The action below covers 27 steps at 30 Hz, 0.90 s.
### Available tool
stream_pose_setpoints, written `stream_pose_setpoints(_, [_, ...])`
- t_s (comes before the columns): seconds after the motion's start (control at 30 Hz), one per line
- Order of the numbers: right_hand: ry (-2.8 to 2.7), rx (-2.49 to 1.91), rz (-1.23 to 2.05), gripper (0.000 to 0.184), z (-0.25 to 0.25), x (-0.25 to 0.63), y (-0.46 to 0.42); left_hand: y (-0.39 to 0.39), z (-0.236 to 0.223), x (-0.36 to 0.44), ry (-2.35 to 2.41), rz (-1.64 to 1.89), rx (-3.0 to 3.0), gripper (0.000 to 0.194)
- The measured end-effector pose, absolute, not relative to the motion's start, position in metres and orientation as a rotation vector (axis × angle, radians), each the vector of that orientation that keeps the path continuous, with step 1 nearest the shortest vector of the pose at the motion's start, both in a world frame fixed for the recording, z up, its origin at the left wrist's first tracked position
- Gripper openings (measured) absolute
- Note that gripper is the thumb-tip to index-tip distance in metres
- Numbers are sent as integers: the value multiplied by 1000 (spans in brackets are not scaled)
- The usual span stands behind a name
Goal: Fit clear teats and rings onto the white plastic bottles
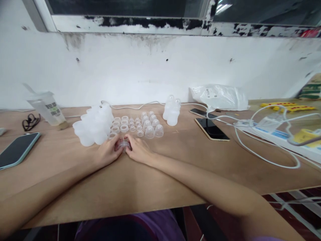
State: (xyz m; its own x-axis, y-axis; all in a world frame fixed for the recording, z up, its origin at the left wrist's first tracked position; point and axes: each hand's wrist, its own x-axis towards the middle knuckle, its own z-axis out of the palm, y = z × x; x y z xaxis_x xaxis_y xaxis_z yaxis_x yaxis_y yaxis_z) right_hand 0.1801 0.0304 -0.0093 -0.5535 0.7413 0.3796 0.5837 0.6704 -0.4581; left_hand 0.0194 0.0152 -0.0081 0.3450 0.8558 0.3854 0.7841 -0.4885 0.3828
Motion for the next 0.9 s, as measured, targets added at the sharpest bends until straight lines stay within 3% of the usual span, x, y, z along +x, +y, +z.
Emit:
stream_pose_setpoints(0.33, [-2181, -885, 397, 16, -4, 184, 28, 9, -4, 14, 1232, 1037, 2302, 18])
stream_pose_setpoints(0.9, [-2153, -797, 406, 20, -3, 186, 26, 9, -6, 13, 1308, 1071, 2304, 18])
